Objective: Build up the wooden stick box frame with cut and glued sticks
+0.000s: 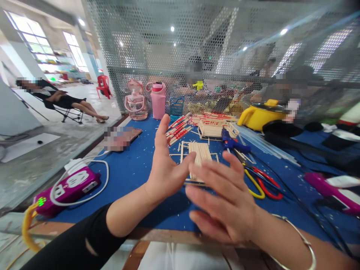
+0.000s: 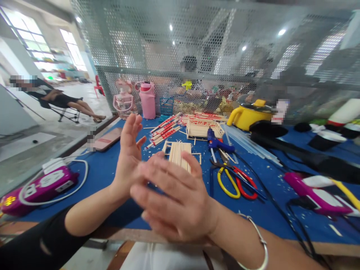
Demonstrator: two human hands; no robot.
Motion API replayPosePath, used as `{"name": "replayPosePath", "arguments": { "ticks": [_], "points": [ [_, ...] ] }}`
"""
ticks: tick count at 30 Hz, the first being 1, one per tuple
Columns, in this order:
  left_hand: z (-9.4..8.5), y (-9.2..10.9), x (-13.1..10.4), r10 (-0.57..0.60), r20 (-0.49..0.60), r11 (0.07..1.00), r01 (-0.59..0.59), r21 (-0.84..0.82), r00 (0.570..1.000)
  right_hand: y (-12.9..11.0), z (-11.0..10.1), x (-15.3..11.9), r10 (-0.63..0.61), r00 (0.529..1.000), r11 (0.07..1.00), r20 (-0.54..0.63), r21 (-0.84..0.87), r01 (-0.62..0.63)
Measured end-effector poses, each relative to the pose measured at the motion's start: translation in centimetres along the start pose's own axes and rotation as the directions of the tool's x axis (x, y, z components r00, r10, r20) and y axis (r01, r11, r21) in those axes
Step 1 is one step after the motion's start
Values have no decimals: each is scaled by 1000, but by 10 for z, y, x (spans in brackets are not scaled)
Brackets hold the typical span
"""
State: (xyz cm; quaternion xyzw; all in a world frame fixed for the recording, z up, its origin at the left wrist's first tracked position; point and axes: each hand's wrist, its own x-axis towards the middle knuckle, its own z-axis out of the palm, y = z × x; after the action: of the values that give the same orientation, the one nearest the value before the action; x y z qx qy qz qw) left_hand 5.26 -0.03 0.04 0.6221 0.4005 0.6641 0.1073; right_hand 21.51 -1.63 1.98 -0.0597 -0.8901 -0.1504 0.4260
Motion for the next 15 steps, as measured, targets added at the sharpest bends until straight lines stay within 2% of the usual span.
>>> {"name": "replayPosePath", "arguments": {
  "ticks": [3,4,5,6,7,8,9,10,11,12,13,15],
  "points": [
    [0,-4,1,-14,81,999,11,43,997,14,-1,-1,7,1000,996,22,83,-9],
    [0,-7,2,-42,133,997,32,75,990,22,-1,-3,73,997,991,-20,115,-71],
    [0,-11,3,-93,181,991,73,113,979,32,0,-6,203,976,973,-72,130,-193],
    [1,-16,5,-180,218,977,148,156,959,44,1,-10,394,910,916,-131,130,-379],
    [1,-21,7,-287,237,949,243,200,928,56,3,-15,616,776,788,-139,140,-600],
    [1,-26,8,-393,237,910,339,238,888,68,5,-20,786,610,617,-102,180,-766],
    [2,-31,10,-488,236,864,426,269,840,79,9,-25,910,415,402,16,214,-890],
    [2,-35,11,-550,246,828,482,287,798,89,12,-30,960,186,140,211,215,-967],
    [2,-38,11,-592,266,801,520,296,761,95,17,-34,942,102,39,319,200,-979],
    [2,-40,12,-612,292,789,539,295,735,99,21,-38,910,39,-44,412,191,-981],
    [2,-42,12,-618,316,785,547,289,720,101,24,-40,870,5,-101,493,190,-977],
    [2,-42,12,-630,344,777,567,273,697,97,30,-40,807,-2,-167,590,225,-960]
  ]
}}
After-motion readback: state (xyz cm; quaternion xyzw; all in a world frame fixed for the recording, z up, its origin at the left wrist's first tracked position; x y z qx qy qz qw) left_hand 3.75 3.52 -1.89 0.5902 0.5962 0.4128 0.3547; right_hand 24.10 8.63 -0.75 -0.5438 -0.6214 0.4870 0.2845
